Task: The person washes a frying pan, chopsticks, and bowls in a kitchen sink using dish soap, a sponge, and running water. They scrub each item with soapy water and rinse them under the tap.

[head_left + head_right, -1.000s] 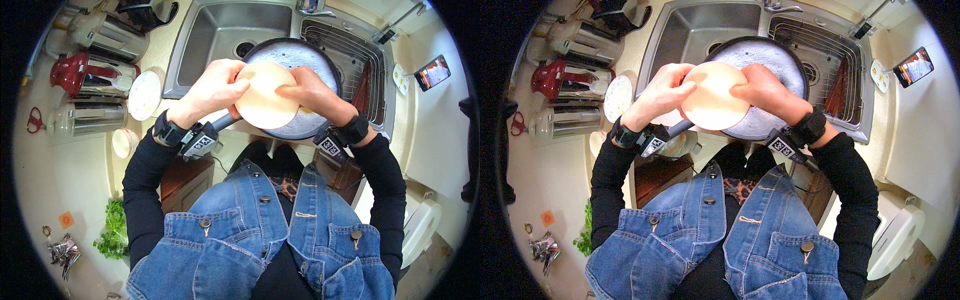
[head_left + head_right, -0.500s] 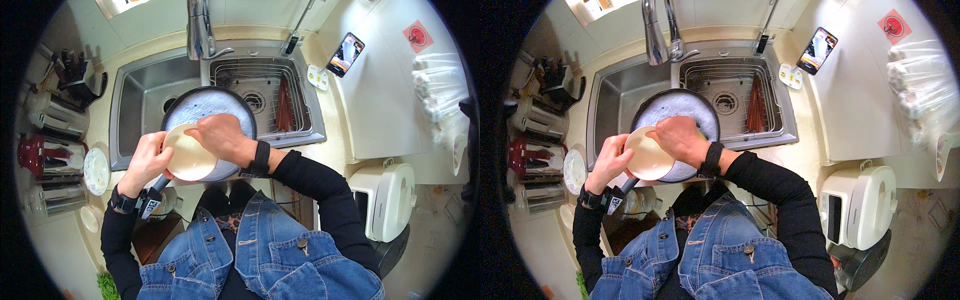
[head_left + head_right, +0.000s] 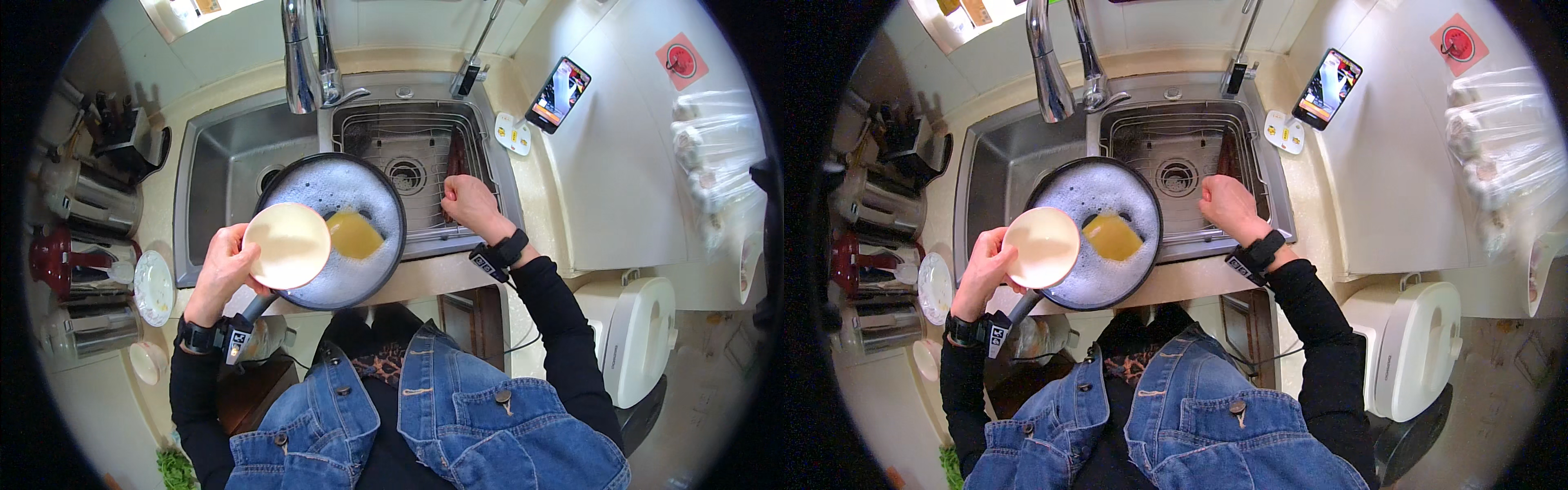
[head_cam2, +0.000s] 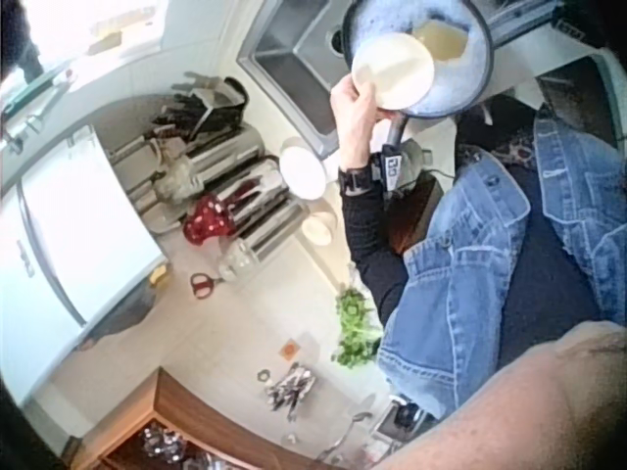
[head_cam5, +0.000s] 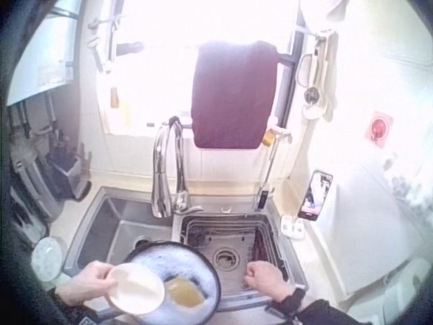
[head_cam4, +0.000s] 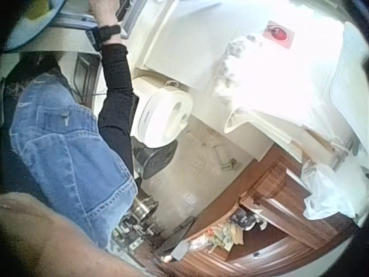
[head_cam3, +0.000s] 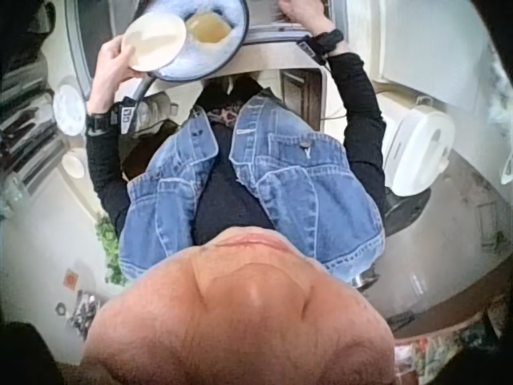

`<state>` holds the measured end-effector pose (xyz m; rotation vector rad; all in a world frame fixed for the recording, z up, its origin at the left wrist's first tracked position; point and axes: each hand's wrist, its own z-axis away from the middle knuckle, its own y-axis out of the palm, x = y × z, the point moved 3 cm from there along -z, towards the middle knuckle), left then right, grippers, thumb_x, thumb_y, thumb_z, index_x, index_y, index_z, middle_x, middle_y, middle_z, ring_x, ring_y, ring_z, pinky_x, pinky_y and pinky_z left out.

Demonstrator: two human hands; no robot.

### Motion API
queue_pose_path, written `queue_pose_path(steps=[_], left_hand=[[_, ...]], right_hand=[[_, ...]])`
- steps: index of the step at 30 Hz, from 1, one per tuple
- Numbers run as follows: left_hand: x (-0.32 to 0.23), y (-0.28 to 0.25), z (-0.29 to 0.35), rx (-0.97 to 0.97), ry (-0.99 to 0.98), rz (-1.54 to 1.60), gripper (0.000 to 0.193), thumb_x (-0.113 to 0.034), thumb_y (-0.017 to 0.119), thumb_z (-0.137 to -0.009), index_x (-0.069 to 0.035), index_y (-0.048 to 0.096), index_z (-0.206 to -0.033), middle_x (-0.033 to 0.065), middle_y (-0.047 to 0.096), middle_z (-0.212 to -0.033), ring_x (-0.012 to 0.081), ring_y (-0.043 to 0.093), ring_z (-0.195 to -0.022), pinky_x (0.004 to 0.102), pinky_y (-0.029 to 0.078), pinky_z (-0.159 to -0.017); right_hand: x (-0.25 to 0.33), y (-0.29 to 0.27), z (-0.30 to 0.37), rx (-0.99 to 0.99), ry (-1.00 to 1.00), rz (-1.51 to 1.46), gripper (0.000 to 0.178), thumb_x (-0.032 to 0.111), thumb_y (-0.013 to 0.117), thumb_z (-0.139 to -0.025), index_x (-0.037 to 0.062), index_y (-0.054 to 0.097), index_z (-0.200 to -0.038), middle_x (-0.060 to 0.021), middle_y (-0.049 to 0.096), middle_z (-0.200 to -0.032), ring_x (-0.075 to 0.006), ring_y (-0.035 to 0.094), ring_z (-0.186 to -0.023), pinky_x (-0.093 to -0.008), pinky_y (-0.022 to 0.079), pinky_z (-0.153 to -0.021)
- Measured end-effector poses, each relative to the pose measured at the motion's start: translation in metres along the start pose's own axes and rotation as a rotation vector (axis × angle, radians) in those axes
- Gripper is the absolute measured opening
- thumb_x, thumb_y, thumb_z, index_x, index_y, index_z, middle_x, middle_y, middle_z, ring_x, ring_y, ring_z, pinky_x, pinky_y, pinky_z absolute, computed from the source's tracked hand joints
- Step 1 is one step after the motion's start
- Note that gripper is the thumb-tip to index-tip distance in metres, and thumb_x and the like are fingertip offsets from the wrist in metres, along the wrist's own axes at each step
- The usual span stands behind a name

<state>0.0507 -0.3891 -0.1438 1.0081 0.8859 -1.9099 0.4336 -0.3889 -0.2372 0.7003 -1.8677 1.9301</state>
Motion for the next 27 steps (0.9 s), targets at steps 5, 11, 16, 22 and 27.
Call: queue_pose_path(steps=[5, 11, 16, 22, 27], left_hand=[[-0.006, 0.006, -0.003, -0.026, 0.014, 0.024, 0.035, -0.005, 0.043, -0.083, 0.015, 0.057, -0.109, 0.0176, 0.067, -0.082, 0.0220, 0.068, -0.054, 0.0266, 0.056, -0.041], [-0.004, -0.001, -0.003, -0.089, -0.023, 0.034, 0.033, -0.009, 0.046, -0.086, 0.011, 0.057, -0.110, 0.0141, 0.067, -0.080, 0.0177, 0.066, -0.052, 0.0263, 0.054, -0.040], [0.000, -0.002, -0.006, -0.111, -0.043, 0.022, 0.033, -0.013, 0.048, -0.087, 0.010, 0.057, -0.110, 0.0133, 0.067, -0.079, 0.0166, 0.065, -0.052, 0.0254, 0.053, -0.040], [0.000, -0.002, -0.007, -0.125, -0.054, 0.035, 0.034, -0.014, 0.048, -0.087, 0.010, 0.056, -0.111, 0.0137, 0.066, -0.078, 0.0168, 0.064, -0.050, 0.0251, 0.053, -0.040], [-0.005, -0.001, -0.006, -0.152, -0.031, 0.050, 0.035, -0.012, 0.047, -0.086, 0.011, 0.056, -0.110, 0.0140, 0.065, -0.076, 0.0165, 0.063, -0.049, 0.0249, 0.053, -0.040]], right_hand=[[-0.057, -0.037, 0.007, 0.422, 0.384, -0.897, 0.029, 0.009, 0.060, -0.082, 0.0128, 0.042, -0.060, 0.0084, 0.036, -0.054, -0.0028, 0.034, -0.041, -0.0224, 0.020, -0.037], [-0.122, -0.170, -0.014, 0.176, 0.478, -1.270, 0.019, 0.022, 0.060, -0.090, 0.0147, 0.049, -0.078, 0.0094, 0.039, -0.056, 0.0020, 0.028, -0.038, -0.0169, 0.018, -0.034], [-0.145, -0.217, -0.050, 0.111, 0.531, -1.177, 0.013, 0.020, 0.060, -0.086, 0.0082, 0.056, -0.082, 0.0062, 0.045, -0.056, 0.0010, 0.030, -0.035, -0.0130, 0.023, -0.032], [-0.153, -0.240, -0.077, 0.036, 0.648, -1.064, 0.022, 0.013, 0.064, -0.080, 0.0124, 0.042, -0.073, 0.0059, 0.040, -0.055, -0.0001, 0.031, -0.036, -0.0130, 0.023, -0.030], [-0.133, -0.275, -0.085, -0.105, 0.560, -0.917, 0.023, 0.025, 0.061, -0.088, 0.0123, 0.049, -0.073, 0.0076, 0.042, -0.052, -0.0011, 0.031, -0.035, -0.0161, 0.023, -0.031]])
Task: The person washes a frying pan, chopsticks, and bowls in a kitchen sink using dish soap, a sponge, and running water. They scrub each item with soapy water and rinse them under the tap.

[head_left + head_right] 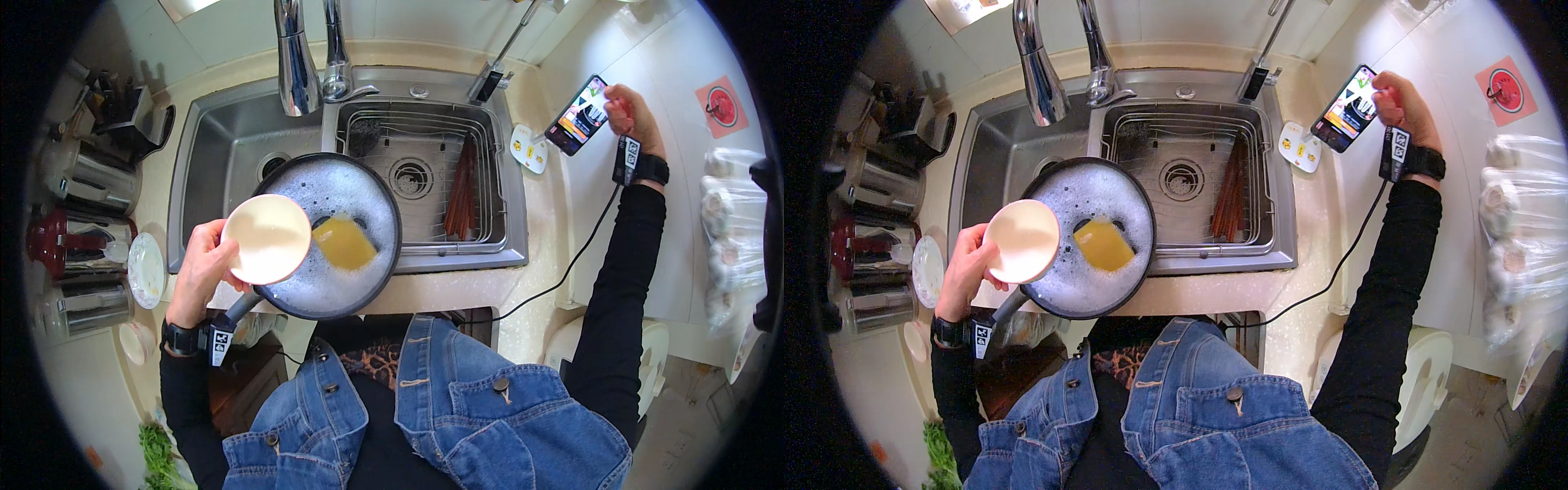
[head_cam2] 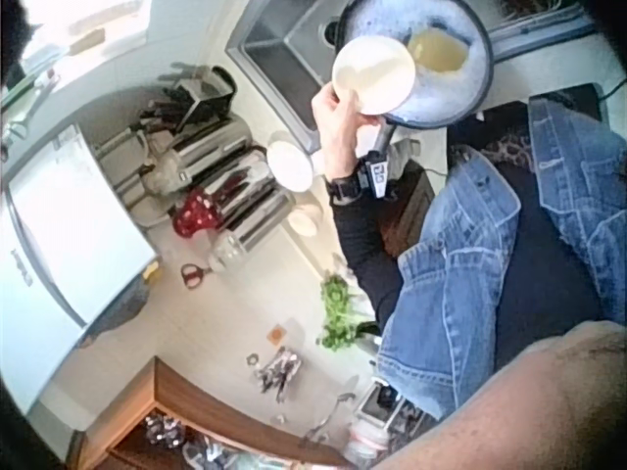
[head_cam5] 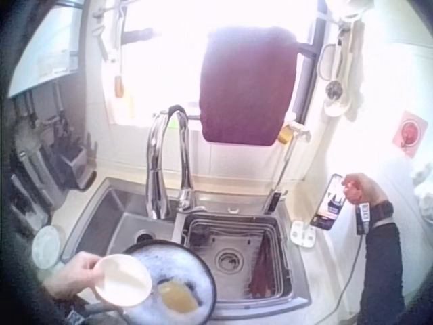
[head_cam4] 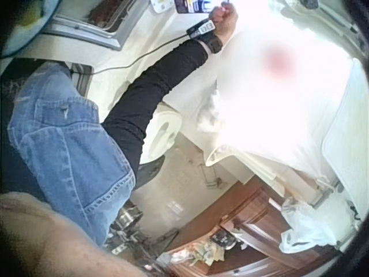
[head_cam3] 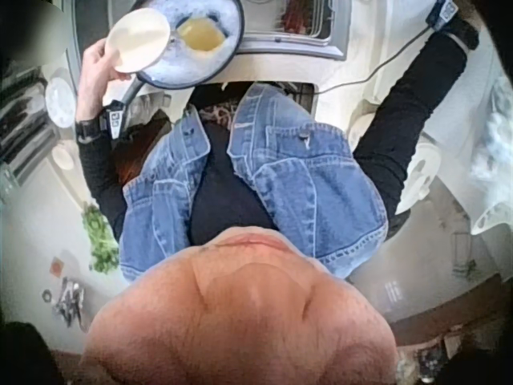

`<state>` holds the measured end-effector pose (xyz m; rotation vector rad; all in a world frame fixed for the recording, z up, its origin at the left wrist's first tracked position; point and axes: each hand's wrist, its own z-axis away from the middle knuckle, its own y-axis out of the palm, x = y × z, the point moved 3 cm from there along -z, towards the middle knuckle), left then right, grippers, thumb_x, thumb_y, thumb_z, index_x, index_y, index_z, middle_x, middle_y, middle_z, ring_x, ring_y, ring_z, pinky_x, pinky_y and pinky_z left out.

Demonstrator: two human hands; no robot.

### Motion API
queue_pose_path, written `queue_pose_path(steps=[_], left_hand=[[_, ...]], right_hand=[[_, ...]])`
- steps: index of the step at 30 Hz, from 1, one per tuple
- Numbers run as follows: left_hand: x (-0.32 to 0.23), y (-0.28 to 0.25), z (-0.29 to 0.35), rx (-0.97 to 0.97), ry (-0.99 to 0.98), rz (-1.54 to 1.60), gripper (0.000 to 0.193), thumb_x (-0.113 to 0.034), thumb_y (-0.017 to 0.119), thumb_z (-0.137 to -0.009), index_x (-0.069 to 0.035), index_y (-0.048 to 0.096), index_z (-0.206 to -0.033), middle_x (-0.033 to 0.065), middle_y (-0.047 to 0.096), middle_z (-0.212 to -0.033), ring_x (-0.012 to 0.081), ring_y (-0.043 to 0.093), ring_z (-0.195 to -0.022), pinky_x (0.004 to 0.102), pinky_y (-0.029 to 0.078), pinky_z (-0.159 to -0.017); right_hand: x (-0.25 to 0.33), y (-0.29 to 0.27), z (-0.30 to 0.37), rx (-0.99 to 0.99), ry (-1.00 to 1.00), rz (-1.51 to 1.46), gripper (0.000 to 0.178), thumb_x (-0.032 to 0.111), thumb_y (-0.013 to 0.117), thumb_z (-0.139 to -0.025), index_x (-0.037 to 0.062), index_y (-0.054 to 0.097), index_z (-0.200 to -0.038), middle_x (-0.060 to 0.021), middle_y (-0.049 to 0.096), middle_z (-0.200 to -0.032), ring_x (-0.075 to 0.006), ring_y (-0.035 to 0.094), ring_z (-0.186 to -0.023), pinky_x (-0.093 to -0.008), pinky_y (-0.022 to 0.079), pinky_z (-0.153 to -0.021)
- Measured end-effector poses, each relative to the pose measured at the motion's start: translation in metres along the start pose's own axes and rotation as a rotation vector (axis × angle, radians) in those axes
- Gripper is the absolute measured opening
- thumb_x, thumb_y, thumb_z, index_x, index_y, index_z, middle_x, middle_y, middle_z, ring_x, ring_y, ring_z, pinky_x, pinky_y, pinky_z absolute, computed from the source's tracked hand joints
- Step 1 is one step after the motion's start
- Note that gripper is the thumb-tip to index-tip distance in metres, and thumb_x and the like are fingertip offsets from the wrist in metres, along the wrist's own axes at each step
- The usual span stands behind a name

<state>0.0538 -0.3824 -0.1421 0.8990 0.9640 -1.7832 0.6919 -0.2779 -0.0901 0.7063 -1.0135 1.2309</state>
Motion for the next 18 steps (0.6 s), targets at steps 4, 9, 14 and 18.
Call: queue_pose_path(steps=[4, 9, 14, 18], left_hand=[[-0.006, 0.002, 0.002, -0.017, -0.001, 0.006, 0.034, -0.011, 0.047, -0.085, 0.011, 0.056, -0.110, 0.0134, 0.065, -0.076, 0.0163, 0.062, -0.048, 0.0250, 0.052, -0.040], [-0.010, 0.011, -0.004, -0.006, 0.057, 0.045, 0.036, -0.008, 0.047, -0.085, 0.013, 0.054, -0.114, 0.0163, 0.067, -0.086, 0.0192, 0.067, -0.056, 0.0249, 0.056, -0.044], [0.004, 0.031, -0.010, -0.006, 0.092, 0.195, 0.039, -0.006, 0.048, -0.088, 0.010, 0.047, -0.123, 0.0187, 0.063, -0.105, 0.0257, 0.071, -0.079, 0.0313, 0.063, -0.056], [0.016, 0.027, -0.008, -0.008, 0.152, 0.157, 0.041, -0.013, 0.053, -0.088, 0.009, 0.050, -0.123, 0.0165, 0.062, -0.105, 0.0232, 0.069, -0.084, 0.0331, 0.061, -0.056]], right_hand=[[0.014, 0.046, 0.036, 0.223, -0.201, 0.018, 0.013, 0.021, 0.058, -0.091, 0.0116, 0.051, -0.085, 0.0082, 0.040, -0.049, -0.0005, 0.029, -0.034, -0.0170, 0.020, -0.032], [-0.028, 0.193, 0.073, 0.485, -0.130, 0.396, 0.043, 0.043, 0.065, -0.091, 0.0027, 0.063, -0.105, 0.0005, 0.056, -0.064, -0.0011, 0.049, -0.049, -0.0158, 0.032, -0.039], [-0.110, 0.341, 0.121, 0.742, -0.235, 0.477, 0.056, 0.045, 0.067, -0.088, -0.0007, 0.058, -0.119, -0.0024, 0.065, -0.068, -0.0062, 0.056, -0.053, -0.0192, 0.037, -0.042], [-0.140, 0.398, 0.133, 0.843, -0.153, 0.147, 0.033, 0.020, 0.059, -0.079, -0.0071, 0.064, -0.098, -0.0088, 0.065, -0.072, -0.0138, 0.062, -0.057, -0.0268, 0.048, -0.050]])
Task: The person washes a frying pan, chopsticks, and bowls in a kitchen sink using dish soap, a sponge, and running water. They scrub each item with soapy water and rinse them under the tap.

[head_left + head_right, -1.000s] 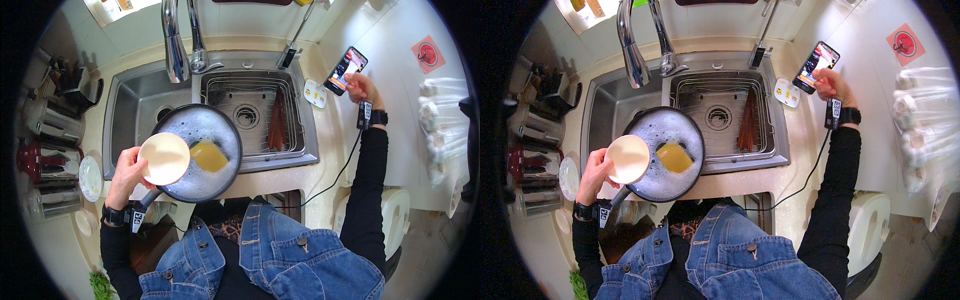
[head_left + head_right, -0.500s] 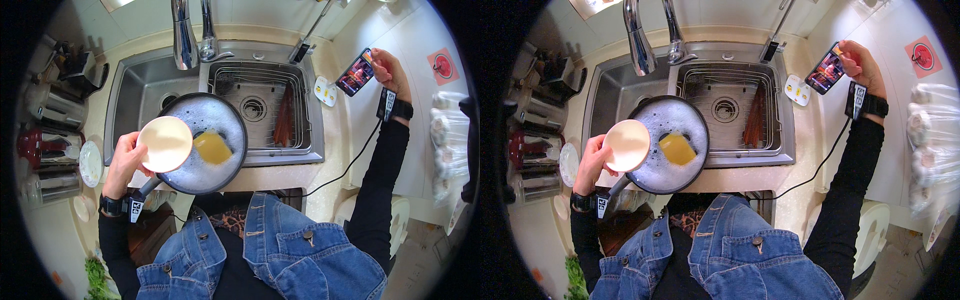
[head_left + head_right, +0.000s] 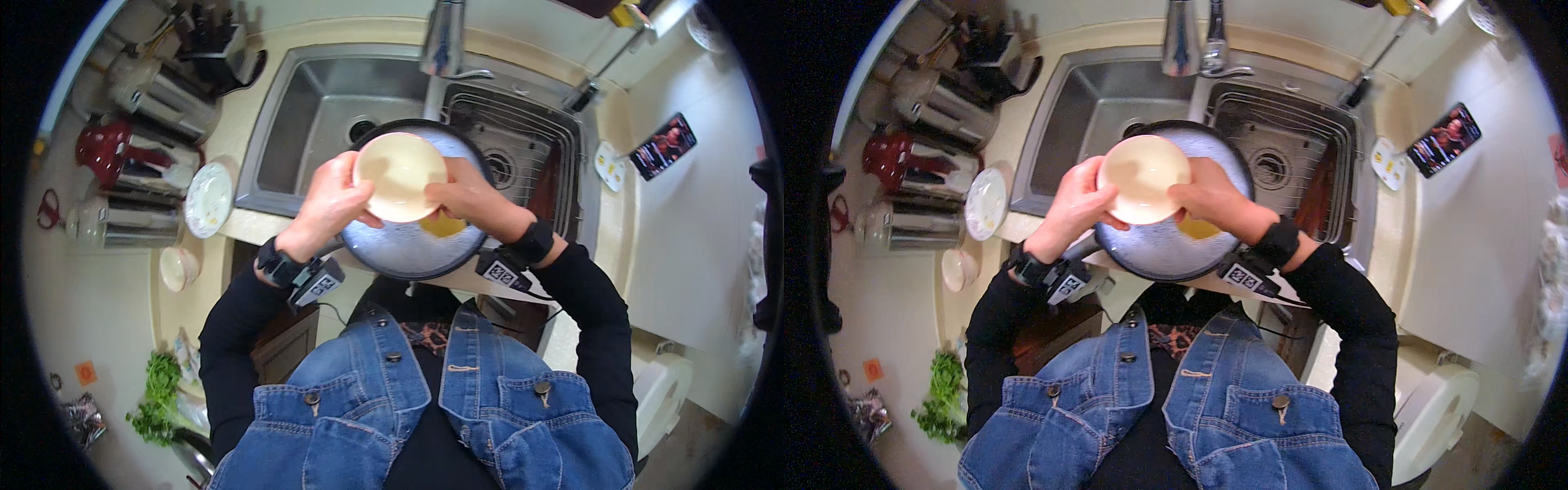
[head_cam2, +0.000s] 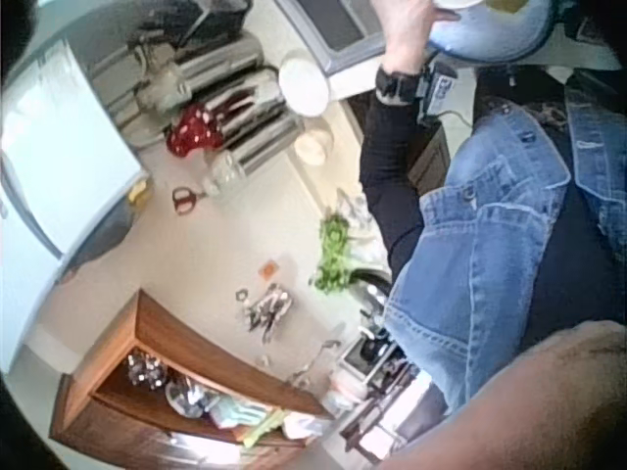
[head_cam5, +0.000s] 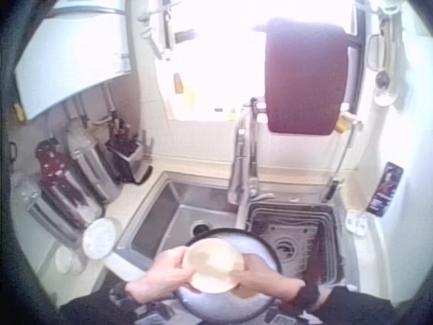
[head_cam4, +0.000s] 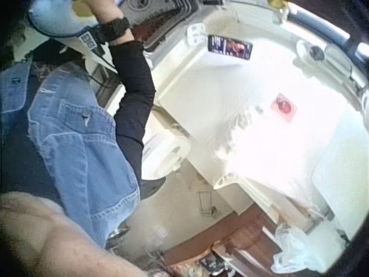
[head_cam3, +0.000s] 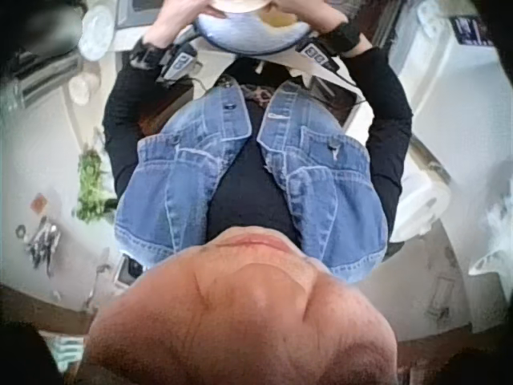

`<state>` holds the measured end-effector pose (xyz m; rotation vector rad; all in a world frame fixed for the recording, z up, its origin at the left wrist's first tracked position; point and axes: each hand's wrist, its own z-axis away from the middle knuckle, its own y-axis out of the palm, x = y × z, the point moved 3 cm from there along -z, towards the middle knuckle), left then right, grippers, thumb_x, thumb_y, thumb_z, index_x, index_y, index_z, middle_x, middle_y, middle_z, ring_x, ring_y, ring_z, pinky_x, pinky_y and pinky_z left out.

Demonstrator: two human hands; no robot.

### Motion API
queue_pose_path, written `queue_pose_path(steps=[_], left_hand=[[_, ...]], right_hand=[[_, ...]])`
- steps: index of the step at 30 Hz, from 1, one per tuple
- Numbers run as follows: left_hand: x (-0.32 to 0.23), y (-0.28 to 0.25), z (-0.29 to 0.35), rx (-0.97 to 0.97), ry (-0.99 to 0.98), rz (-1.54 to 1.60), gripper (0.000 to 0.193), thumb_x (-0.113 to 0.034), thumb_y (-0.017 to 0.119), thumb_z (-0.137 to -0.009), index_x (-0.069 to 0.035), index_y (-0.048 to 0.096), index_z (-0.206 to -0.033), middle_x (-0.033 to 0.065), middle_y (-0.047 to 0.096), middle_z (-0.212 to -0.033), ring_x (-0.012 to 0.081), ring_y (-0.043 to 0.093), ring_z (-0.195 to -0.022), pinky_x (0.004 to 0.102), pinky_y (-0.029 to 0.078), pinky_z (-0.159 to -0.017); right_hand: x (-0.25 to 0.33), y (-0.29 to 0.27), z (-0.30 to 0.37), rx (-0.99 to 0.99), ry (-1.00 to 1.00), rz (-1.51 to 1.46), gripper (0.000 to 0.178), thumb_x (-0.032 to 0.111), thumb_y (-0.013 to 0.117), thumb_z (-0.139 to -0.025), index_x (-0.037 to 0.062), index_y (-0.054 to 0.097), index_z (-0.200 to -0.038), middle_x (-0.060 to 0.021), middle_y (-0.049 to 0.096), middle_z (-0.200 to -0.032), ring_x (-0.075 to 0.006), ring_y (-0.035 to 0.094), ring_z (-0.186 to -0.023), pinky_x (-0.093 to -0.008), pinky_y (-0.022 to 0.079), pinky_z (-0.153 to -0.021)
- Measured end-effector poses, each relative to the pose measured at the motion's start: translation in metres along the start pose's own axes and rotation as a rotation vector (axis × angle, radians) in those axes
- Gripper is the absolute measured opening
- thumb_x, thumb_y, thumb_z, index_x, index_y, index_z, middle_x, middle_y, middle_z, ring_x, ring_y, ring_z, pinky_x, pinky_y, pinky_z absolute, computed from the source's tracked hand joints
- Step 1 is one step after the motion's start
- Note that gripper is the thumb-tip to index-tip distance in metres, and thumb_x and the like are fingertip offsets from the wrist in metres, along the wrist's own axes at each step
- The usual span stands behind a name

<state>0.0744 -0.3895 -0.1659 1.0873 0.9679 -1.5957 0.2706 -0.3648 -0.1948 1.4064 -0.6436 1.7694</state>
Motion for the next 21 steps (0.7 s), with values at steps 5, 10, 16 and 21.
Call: queue_pose_path(steps=[5, 10, 16, 21], left_hand=[[-0.006, -0.033, -0.013, 0.019, 0.071, -0.697, 0.030, -0.022, 0.060, -0.078, 0.008, 0.065, -0.078, 0.0197, 0.058, -0.059, 0.0249, 0.063, -0.054, 0.0365, 0.049, -0.054], [-0.024, -0.028, -0.031, 0.014, 0.486, -1.203, 0.039, -0.035, 0.072, -0.076, 0.002, 0.067, -0.067, 0.0223, 0.057, -0.059, 0.0355, 0.062, -0.056, 0.0405, 0.049, -0.053], [-0.019, -0.018, -0.030, 0.135, 0.702, -1.200, 0.033, -0.034, 0.070, -0.082, -0.003, 0.066, -0.073, 0.0182, 0.061, -0.067, 0.0358, 0.064, -0.066, 0.0410, 0.050, -0.059], [-0.003, -0.031, -0.021, 0.045, 0.560, -0.940, 0.012, -0.012, 0.060, -0.088, 0.000, 0.059, -0.091, 0.0203, 0.061, -0.074, 0.0381, 0.058, -0.065, 0.0390, 0.047, -0.061]], right_hand=[[0.001, 0.014, -0.011, 0.062, 0.022, 0.150, 0.026, 0.013, 0.053, -0.075, -0.0066, 0.065, -0.086, -0.0092, 0.063, -0.065, -0.0141, 0.059, -0.051, -0.0274, 0.047, -0.048], [0.014, 0.026, -0.016, 0.124, 0.051, 0.226, 0.027, 0.014, 0.053, -0.075, -0.0085, 0.064, -0.084, -0.0084, 0.061, -0.062, -0.0148, 0.058, -0.050, -0.0292, 0.045, -0.045], [0.018, 0.031, -0.015, 0.102, -0.024, 0.335, 0.025, 0.013, 0.051, -0.077, -0.0087, 0.063, -0.078, -0.0101, 0.058, -0.056, -0.0172, 0.059, -0.049, -0.0318, 0.045, -0.046], [0.021, 0.023, -0.018, -0.006, -0.162, 0.476, 0.026, 0.015, 0.051, -0.079, -0.0087, 0.061, -0.075, -0.0111, 0.058, -0.054, -0.0189, 0.060, -0.049, -0.0323, 0.046, -0.047]])
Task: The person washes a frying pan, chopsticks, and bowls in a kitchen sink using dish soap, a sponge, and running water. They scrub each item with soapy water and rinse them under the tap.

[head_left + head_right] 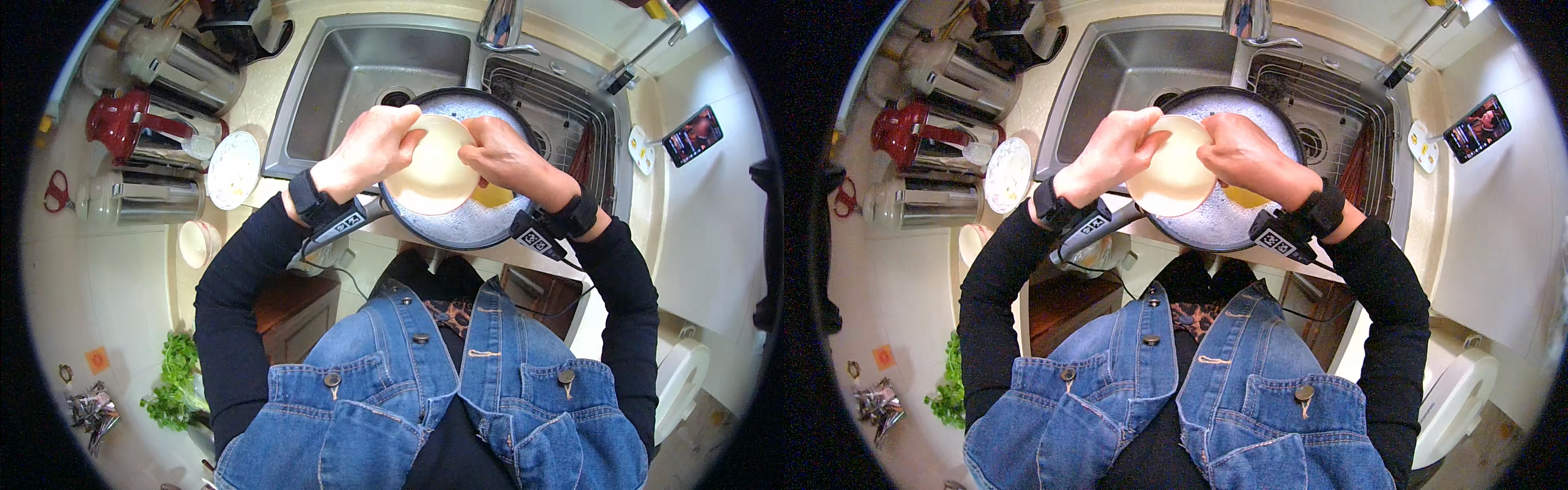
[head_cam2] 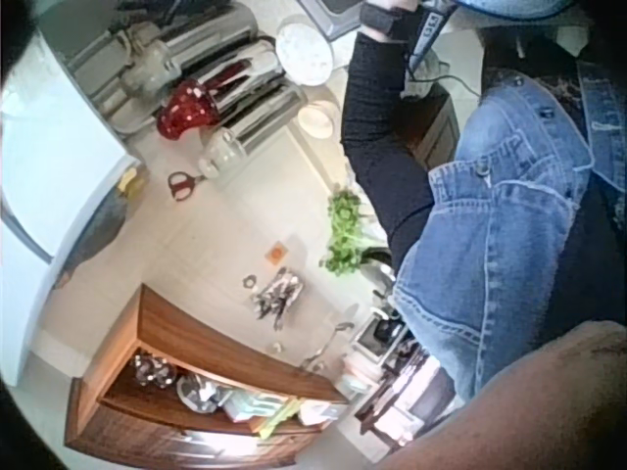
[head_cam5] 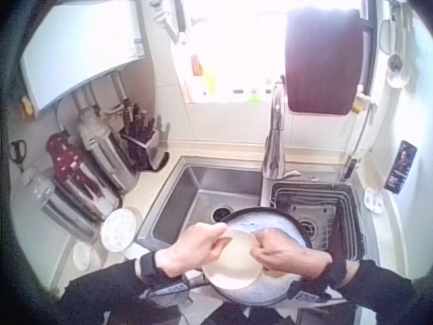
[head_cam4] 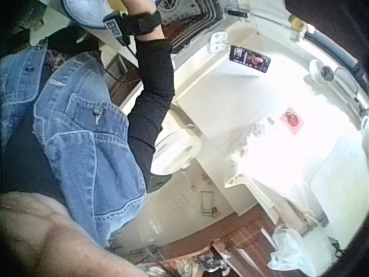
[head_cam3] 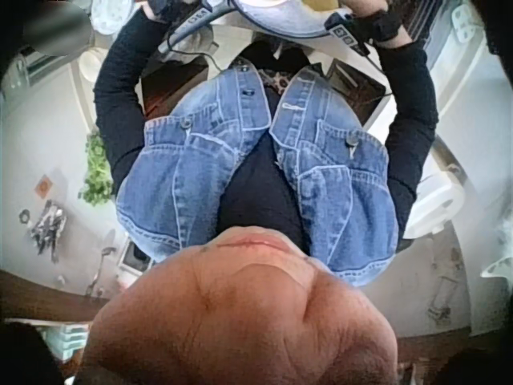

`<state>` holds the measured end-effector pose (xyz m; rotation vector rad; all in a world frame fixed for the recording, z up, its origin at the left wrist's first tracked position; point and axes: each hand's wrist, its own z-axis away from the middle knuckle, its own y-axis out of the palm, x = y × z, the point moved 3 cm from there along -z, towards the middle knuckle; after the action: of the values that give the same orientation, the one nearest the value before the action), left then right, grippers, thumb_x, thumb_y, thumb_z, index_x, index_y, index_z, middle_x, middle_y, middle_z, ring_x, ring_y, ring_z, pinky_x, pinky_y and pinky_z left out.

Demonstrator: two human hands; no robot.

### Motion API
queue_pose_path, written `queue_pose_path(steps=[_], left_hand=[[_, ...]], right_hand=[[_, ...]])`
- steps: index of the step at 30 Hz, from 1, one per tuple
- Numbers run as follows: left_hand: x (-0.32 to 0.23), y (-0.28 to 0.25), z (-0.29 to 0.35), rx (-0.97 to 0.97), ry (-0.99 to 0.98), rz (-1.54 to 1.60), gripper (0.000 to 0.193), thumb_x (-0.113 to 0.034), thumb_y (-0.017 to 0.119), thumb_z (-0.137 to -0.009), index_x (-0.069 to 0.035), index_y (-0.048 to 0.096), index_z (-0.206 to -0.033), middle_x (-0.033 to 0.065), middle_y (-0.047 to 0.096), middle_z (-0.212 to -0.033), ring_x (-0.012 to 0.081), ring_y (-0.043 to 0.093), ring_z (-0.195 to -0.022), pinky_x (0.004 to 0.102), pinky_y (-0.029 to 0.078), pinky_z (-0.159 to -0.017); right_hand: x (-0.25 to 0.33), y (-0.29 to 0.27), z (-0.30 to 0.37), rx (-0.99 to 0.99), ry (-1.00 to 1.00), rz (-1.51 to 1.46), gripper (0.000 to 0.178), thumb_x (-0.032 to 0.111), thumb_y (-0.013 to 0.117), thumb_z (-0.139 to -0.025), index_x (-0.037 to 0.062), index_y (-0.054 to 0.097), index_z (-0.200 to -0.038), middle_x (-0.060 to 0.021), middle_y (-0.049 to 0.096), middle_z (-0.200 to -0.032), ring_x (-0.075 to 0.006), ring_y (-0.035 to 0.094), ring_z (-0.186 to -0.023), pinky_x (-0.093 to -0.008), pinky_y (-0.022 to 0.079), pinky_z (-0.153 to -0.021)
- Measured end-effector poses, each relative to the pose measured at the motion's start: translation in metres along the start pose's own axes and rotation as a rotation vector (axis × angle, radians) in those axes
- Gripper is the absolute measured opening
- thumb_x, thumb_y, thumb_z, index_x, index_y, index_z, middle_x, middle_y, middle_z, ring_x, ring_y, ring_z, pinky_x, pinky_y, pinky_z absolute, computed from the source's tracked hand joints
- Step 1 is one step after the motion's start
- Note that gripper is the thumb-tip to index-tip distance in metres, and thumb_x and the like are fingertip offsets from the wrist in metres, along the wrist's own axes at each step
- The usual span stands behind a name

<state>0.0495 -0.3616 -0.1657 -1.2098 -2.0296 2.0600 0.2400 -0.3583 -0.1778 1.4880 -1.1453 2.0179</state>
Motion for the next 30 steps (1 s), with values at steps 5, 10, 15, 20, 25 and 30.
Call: queue_pose_path(steps=[5, 10, 15, 20, 25, 30], left_hand=[[0.001, -0.008, 0.008, 0.181, 0.015, 0.417, 0.041, -0.005, 0.052, -0.082, 0.004, 0.050, -0.122, 0.0203, 0.062, -0.093, 0.0320, 0.061, -0.081, 0.0372, 0.049, -0.074], [-0.009, -0.018, -0.007, 0.368, 0.004, 0.166, 0.026, -0.013, 0.064, -0.086, 0.007, 0.061, -0.102, 0.0216, 0.062, -0.080, 0.0263, 0.061, -0.071, 0.0343, 0.049, -0.066], [-0.025, -0.018, -0.015, 0.348, 0.024, 0.063, 0.028, -0.021, 0.067, -0.088, 0.007, 0.065, -0.088, 0.0249, 0.058, -0.069, 0.0285, 0.059, -0.058, 0.0384, 0.047, -0.057], [-0.024, -0.017, -0.010, 0.311, 0.129, 0.153, 0.024, -0.014, 0.063, -0.086, 0.008, 0.062, -0.097, 0.0247, 0.059, -0.073, 0.0280, 0.058, -0.061, 0.0374, 0.049, -0.062], [-0.023, -0.021, -0.004, 0.355, 0.007, 0.347, 0.023, -0.005, 0.061, -0.081, 0.007, 0.060, -0.100, 0.0221, 0.062, -0.075, 0.0246, 0.061, -0.066, 0.0359, 0.050, -0.064], [-0.029, -0.013, -0.017, 0.357, 0.025, 0.215, 0.021, -0.008, 0.068, -0.079, 0.007, 0.062, -0.093, 0.0229, 0.064, -0.076, 0.0281, 0.066, -0.069, 0.0354, 0.050, -0.063]], right_hand=[[0.003, -0.003, 0.004, 0.187, 0.093, -0.216, 0.025, 0.017, 0.054, -0.079, -0.0055, 0.060, -0.069, -0.0069, 0.057, -0.055, -0.0122, 0.054, -0.046, -0.0274, 0.040, -0.041], [0.012, 0.000, 0.011, 0.288, 0.027, -0.288, 0.024, 0.020, 0.057, -0.079, -0.0032, 0.059, -0.072, -0.0030, 0.054, -0.056, -0.0065, 0.047, -0.044, -0.0223, 0.032, -0.037], [0.010, 0.007, 0.017, 0.119, 0.004, -0.310, 0.025, 0.022, 0.059, -0.078, -0.0034, 0.059, -0.078, -0.0032, 0.054, -0.057, -0.0074, 0.049, -0.045, -0.0221, 0.033, -0.038], [0.006, 0.001, 0.019, 0.109, 0.024, -0.296, 0.024, 0.022, 0.059, -0.078, -0.0026, 0.059, -0.076, -0.0041, 0.056, -0.057, -0.0080, 0.049, -0.044, -0.0223, 0.033, -0.037], [0.006, -0.009, 0.014, 0.282, 0.034, -0.251, 0.025, 0.022, 0.059, -0.077, -0.0015, 0.058, -0.068, -0.0039, 0.056, -0.057, -0.0075, 0.047, -0.042, -0.0219, 0.031, -0.036], [0.012, -0.005, 0.013, 0.308, -0.021, -0.273, 0.026, 0.023, 0.059, -0.078, -0.0019, 0.059, -0.069, -0.0031, 0.055, -0.057, -0.0072, 0.049, -0.044, -0.0214, 0.032, -0.037]])
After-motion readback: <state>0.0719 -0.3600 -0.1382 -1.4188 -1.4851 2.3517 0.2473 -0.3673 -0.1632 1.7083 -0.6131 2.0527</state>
